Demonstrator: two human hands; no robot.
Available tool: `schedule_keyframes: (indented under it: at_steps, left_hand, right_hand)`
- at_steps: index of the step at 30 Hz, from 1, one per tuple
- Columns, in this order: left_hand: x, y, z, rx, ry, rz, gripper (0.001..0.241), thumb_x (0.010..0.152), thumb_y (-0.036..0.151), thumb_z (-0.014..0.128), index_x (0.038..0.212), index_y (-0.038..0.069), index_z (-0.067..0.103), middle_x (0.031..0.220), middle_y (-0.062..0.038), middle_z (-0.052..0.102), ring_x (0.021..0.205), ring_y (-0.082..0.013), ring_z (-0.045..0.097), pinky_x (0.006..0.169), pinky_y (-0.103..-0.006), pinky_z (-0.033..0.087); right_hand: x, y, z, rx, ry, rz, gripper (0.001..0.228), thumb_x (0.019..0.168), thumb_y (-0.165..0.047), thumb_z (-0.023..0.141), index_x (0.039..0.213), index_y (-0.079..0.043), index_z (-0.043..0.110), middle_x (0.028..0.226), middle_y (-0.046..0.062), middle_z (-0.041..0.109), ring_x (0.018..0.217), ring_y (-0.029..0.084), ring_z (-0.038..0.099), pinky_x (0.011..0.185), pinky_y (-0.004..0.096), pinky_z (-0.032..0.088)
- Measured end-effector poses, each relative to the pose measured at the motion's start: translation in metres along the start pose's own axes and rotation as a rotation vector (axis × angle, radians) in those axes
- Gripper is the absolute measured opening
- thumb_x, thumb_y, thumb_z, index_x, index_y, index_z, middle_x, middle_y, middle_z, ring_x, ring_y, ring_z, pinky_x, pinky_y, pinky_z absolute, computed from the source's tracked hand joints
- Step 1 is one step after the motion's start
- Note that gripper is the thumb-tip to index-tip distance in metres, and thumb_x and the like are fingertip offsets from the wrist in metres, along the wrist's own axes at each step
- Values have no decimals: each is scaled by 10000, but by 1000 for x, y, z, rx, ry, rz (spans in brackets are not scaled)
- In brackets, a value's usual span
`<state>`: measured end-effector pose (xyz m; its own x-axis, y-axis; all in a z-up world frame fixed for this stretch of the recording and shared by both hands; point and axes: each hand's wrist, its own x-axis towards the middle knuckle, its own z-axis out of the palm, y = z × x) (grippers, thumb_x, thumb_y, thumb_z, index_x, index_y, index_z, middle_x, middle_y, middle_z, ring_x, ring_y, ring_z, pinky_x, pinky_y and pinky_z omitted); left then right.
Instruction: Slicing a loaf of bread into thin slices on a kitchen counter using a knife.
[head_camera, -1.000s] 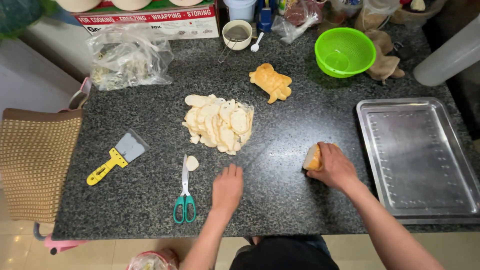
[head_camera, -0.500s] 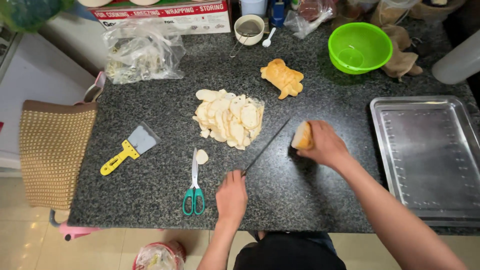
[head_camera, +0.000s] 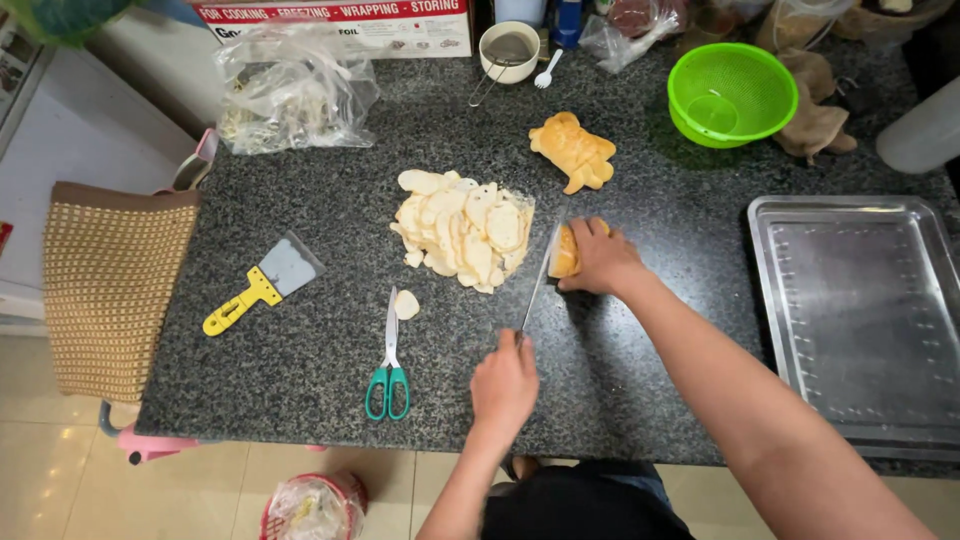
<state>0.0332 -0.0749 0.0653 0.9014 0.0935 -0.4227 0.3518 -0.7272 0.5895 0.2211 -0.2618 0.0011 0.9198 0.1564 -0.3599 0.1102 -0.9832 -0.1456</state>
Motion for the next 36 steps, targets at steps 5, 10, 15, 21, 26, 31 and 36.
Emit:
schedule_keyframes:
  at_steps: [5, 10, 15, 21, 26, 31, 36]
  left_hand:
    - [-4, 32, -1, 111, -32, 76, 364, 1072, 376, 302, 1211, 99, 492, 921, -262, 738, 958, -493, 734, 867, -601, 550]
    - [5, 39, 12, 197, -33, 111, 331, 1060, 344, 297, 1193, 87, 457, 876, -238, 741, 903, -479, 747, 826, -586, 562]
    - [4, 39, 13, 206, -28, 118, 360, 1063, 309, 300, 1239, 34, 452, 902, -267, 743, 896, -486, 744, 819, -597, 565]
    - [-6, 47, -6, 157, -88, 130, 452, 1069, 214, 308, 1367, -92, 455, 880, -307, 729, 837, -476, 746, 753, -563, 594]
    - [-2, 43, -5, 169, -105, 151, 458, 1076, 193, 316, 1392, -115, 442, 876, -314, 722, 805, -463, 747, 691, -539, 601]
    - [-3, 42, -6, 166, -115, 153, 462, 1082, 190, 307, 1397, -122, 437, 878, -319, 721, 799, -459, 749, 683, -541, 605]
    - [1, 40, -1, 146, -131, 122, 457, 1071, 222, 312, 1377, -94, 437, 924, -327, 718, 873, -510, 733, 761, -610, 579]
  right_hand:
    - [-9, -5, -9, -16, -2, -18, 1110, 638, -602, 890, 1509, -146, 374, 1461, 122, 485, 1290, 534, 535, 975, 648, 548]
    - [-3, -2, -3, -31, 14, -32, 1097, 602, -620, 905, 1465, -147, 421, 1415, 103, 511, 1232, 547, 566, 925, 646, 578]
    - [-3, -12, -8, -52, -52, 26, 1097, 654, -570, 894, 1516, -150, 363, 1483, 94, 462, 1225, 567, 572, 955, 660, 555]
    - [0, -12, -6, -67, -76, 43, 1101, 666, -599, 887, 1513, -150, 345, 1489, 84, 432, 1232, 567, 563, 958, 666, 546]
    - [1, -12, -5, -64, -77, 54, 1079, 692, -571, 883, 1521, -148, 338, 1496, 86, 426, 1232, 569, 560, 977, 658, 532]
    - [3, -10, 1, -73, -78, 52, 1105, 683, -582, 888, 1530, -150, 326, 1506, 81, 420, 1233, 567, 561, 985, 655, 527]
    - [-1, -13, -4, -59, -69, 53, 1092, 697, -546, 891, 1540, -153, 318, 1505, 83, 429, 1244, 560, 558, 1012, 637, 510]
